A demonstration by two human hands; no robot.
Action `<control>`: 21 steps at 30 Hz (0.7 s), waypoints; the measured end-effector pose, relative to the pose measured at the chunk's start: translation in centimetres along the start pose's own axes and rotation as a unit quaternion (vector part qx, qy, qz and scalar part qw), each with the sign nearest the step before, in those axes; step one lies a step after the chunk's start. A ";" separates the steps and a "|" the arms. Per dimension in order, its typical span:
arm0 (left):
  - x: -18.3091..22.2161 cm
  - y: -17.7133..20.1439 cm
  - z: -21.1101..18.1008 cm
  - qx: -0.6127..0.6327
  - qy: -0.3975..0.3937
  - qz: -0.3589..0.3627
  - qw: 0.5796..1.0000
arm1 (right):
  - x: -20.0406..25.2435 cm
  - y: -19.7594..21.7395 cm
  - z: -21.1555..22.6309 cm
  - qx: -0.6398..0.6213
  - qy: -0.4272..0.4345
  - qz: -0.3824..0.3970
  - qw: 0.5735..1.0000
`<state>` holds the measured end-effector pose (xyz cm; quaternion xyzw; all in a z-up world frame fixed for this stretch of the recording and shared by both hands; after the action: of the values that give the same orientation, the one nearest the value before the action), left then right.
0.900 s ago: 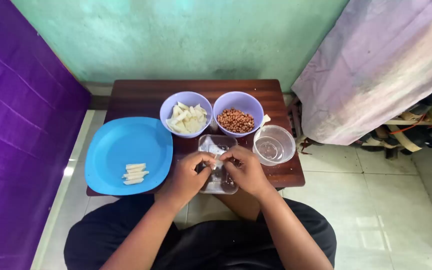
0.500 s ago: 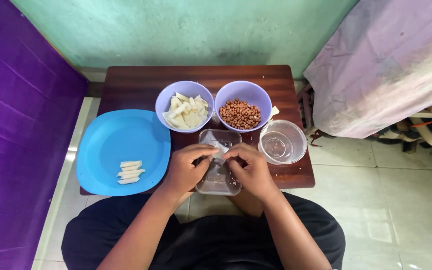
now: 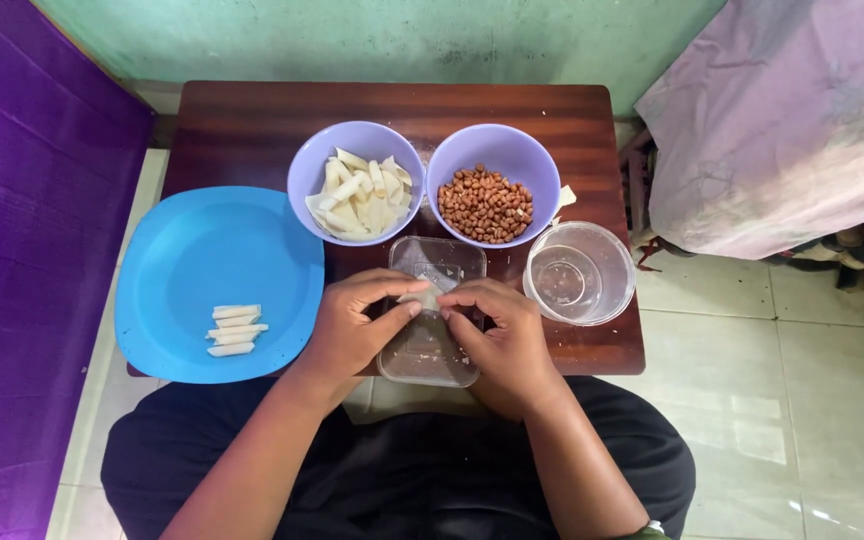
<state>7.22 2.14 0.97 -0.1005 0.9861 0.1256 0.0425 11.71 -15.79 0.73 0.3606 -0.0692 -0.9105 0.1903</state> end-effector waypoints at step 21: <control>0.3 0.2 1.3 0.078 0.028 0.019 0.996 | 1.2 0.1 -1.2 0.048 -0.036 -0.030 0.998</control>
<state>6.99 2.66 -0.28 -0.0812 0.9954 0.0460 0.0198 11.77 -16.39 -0.87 0.3383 -0.1082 -0.9239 0.1424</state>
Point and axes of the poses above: each hand's wrist, its own x-axis away from the middle knuckle, its own y-axis out of the back of the hand, z = x × y, the point moved 5 cm from there along -x, towards the middle knuckle, and after that the axes turned 12 degrees about y, right-handed, at the moved point
